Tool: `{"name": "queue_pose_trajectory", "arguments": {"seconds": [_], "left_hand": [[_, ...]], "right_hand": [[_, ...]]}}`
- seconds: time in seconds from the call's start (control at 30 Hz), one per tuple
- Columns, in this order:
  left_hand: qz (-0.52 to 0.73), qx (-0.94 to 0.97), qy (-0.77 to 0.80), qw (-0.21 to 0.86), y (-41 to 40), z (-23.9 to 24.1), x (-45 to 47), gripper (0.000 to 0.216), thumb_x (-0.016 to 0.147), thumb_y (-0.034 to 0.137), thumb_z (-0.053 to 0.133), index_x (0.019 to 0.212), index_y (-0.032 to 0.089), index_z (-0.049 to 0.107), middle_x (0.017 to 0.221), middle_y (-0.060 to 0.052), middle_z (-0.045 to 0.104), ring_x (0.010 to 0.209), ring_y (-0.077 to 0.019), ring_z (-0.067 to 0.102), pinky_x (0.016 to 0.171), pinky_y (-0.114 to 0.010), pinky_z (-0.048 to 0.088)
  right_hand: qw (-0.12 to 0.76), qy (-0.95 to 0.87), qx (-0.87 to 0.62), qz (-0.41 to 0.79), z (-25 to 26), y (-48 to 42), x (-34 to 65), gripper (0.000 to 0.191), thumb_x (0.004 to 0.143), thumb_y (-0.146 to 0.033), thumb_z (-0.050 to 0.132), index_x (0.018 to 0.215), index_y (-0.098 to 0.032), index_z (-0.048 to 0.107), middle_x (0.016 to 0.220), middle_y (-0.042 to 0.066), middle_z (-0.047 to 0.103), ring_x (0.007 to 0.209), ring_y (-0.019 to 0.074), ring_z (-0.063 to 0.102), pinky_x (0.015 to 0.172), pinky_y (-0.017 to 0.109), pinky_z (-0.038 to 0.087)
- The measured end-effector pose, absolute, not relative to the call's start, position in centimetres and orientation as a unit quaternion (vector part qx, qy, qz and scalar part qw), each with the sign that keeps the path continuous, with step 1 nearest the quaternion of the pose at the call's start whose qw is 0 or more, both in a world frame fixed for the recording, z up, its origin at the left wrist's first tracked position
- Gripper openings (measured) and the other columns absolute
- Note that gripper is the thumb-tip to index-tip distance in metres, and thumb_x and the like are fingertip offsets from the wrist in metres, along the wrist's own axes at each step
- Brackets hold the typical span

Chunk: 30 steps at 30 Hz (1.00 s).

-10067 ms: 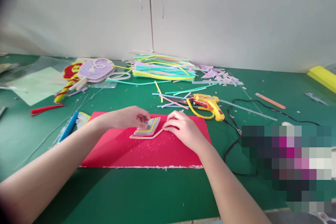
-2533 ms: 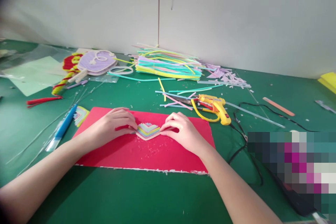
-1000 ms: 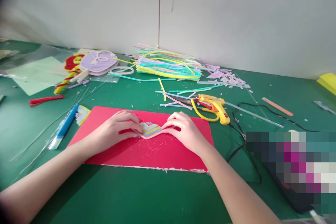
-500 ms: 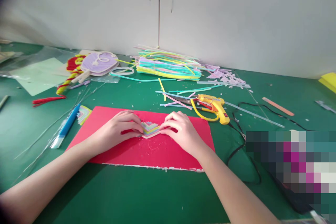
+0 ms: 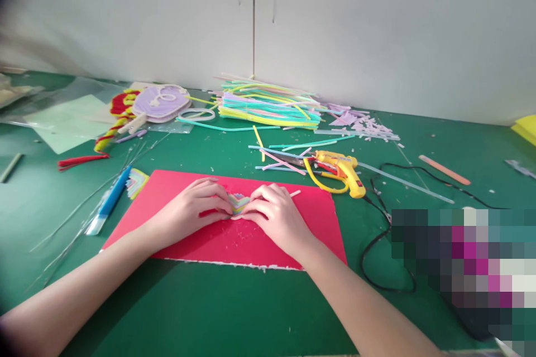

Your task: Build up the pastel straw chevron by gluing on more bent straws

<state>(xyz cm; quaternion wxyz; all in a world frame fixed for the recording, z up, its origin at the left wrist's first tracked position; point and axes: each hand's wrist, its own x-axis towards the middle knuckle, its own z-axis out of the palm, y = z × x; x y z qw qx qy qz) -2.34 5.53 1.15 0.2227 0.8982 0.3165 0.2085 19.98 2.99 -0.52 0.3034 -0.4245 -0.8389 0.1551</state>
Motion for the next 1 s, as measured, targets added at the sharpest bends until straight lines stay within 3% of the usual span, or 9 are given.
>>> {"name": "queue_pose_trajectory", "arguments": {"seconds": [0.47,0.67,1.0], "left_hand": [[0.236,0.905,0.294,0.198,5.2,1.0,-2.2,0.014,0.09,0.024,0.053,0.09,0.023,0.067,0.097,-0.002,0.066,0.091,-0.0153,0.059,0.096,-0.036,0.037],[0.273,0.9,0.294,0.172,5.1,0.8,-2.2,0.013,0.089,0.024,0.054,0.091,0.021,0.067,0.094,-0.003,0.066,0.089,-0.0157,0.059,0.089,-0.034,0.043],[0.244,0.904,0.307,0.17,4.4,0.8,-1.3,0.014,0.09,0.025,0.053,0.092,0.023,0.067,0.094,-0.001,0.066,0.09,-0.0152,0.057,0.096,-0.036,0.038]], "right_hand": [[0.33,-0.829,-0.425,0.152,-0.4,3.0,20.2,0.011,0.085,-0.029,0.06,0.087,-0.024,0.071,0.086,0.003,0.062,0.084,0.0168,0.054,0.077,0.032,0.046],[0.341,-0.819,-0.434,0.156,-0.4,3.2,20.6,0.011,0.085,-0.026,0.06,0.085,-0.023,0.07,0.084,0.003,0.062,0.083,0.0169,0.054,0.076,0.033,0.047],[0.332,-0.829,-0.421,0.157,-0.7,3.3,20.2,0.01,0.084,-0.026,0.062,0.083,-0.022,0.071,0.085,0.003,0.062,0.083,0.017,0.054,0.076,0.033,0.047]]}}
